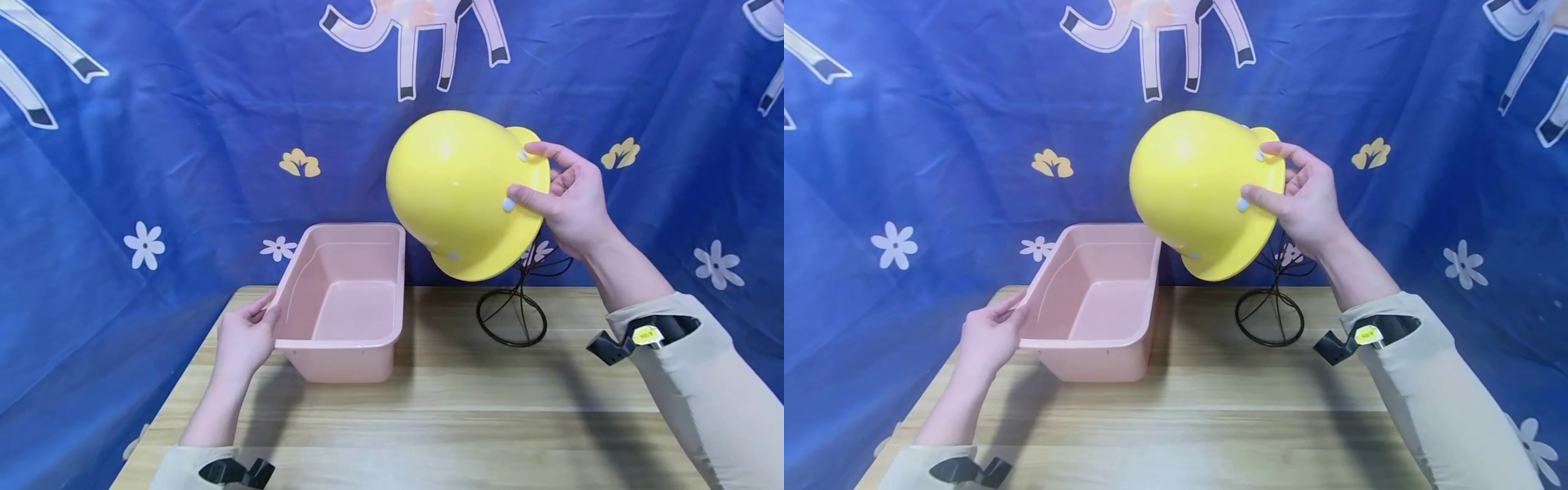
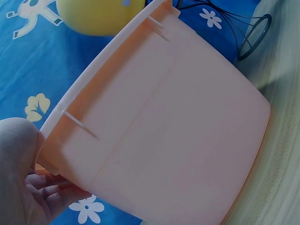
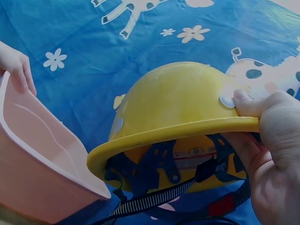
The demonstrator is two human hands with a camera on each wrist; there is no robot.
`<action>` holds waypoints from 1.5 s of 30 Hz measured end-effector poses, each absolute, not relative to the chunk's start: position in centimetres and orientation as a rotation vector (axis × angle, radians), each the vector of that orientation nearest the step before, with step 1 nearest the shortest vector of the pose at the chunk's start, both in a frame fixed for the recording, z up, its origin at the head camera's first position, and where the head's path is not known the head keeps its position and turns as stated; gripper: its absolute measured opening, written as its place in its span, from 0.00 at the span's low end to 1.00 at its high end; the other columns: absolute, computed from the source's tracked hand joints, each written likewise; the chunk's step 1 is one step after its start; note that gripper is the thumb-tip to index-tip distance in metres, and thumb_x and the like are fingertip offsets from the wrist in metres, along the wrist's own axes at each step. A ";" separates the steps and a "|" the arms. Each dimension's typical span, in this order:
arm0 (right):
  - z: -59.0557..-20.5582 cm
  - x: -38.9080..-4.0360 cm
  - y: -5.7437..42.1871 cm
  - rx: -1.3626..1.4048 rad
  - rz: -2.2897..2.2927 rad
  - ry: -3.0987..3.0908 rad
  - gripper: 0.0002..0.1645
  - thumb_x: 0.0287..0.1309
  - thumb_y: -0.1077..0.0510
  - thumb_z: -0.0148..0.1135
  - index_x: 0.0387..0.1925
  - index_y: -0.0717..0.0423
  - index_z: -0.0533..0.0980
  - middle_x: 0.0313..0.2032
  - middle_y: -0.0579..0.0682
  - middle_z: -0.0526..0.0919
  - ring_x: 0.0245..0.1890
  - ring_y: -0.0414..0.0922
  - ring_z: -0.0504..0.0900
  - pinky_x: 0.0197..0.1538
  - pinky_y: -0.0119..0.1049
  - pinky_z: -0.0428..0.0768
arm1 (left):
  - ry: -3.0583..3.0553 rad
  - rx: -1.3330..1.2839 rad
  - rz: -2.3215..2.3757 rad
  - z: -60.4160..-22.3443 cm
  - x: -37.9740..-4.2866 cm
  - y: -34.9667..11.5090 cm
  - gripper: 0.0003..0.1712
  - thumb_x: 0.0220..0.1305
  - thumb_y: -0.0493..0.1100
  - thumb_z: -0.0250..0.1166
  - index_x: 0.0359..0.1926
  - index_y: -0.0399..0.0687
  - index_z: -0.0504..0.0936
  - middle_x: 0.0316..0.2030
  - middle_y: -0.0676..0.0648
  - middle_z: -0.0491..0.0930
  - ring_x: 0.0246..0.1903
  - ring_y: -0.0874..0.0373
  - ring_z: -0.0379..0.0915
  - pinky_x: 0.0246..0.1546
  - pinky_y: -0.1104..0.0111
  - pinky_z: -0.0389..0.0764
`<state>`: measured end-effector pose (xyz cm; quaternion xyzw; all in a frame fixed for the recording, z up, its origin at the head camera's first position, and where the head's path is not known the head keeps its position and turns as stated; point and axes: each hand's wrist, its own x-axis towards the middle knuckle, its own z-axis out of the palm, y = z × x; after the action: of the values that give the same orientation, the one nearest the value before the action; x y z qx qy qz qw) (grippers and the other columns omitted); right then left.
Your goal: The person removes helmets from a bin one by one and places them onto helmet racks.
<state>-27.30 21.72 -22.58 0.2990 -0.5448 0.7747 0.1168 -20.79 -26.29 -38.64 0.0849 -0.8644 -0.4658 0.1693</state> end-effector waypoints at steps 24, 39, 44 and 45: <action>-24.7 -26.7 25.8 0.736 2.317 -1.346 0.33 0.53 0.87 0.66 0.61 0.75 0.71 0.44 0.71 0.88 0.47 0.58 0.90 0.43 0.46 0.85 | -2.472 0.253 -1.311 -38.5 -20.5 -26.2 0.25 0.79 0.46 0.61 0.72 0.46 0.79 0.54 0.32 0.84 0.53 0.42 0.83 0.31 0.81 0.79; -26.9 -26.3 28.2 0.666 2.331 -1.151 0.31 0.54 0.89 0.61 0.60 0.76 0.71 0.55 0.73 0.83 0.51 0.60 0.88 0.46 0.48 0.82 | -2.463 0.241 -1.310 -38.6 -20.8 -26.1 0.24 0.79 0.45 0.61 0.71 0.45 0.79 0.54 0.32 0.84 0.53 0.43 0.83 0.31 0.82 0.79; -27.6 -26.1 28.8 0.632 2.324 -1.133 0.30 0.54 0.89 0.61 0.59 0.76 0.72 0.54 0.73 0.83 0.50 0.60 0.89 0.47 0.48 0.82 | -2.468 0.245 -1.308 -38.6 -20.8 -26.2 0.24 0.79 0.45 0.61 0.71 0.45 0.79 0.54 0.32 0.84 0.53 0.42 0.83 0.31 0.81 0.79; -27.8 -26.1 28.9 0.624 2.323 -1.130 0.30 0.54 0.89 0.61 0.59 0.76 0.72 0.54 0.73 0.83 0.50 0.60 0.89 0.47 0.48 0.82 | -2.470 0.246 -1.310 -38.6 -20.8 -26.2 0.24 0.79 0.45 0.61 0.71 0.45 0.79 0.54 0.32 0.84 0.53 0.42 0.83 0.31 0.82 0.79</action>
<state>-26.09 28.86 -27.79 0.2281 -0.4127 0.8486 0.2399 -20.79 -26.17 -38.65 0.0863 -0.8677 -0.4603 0.1667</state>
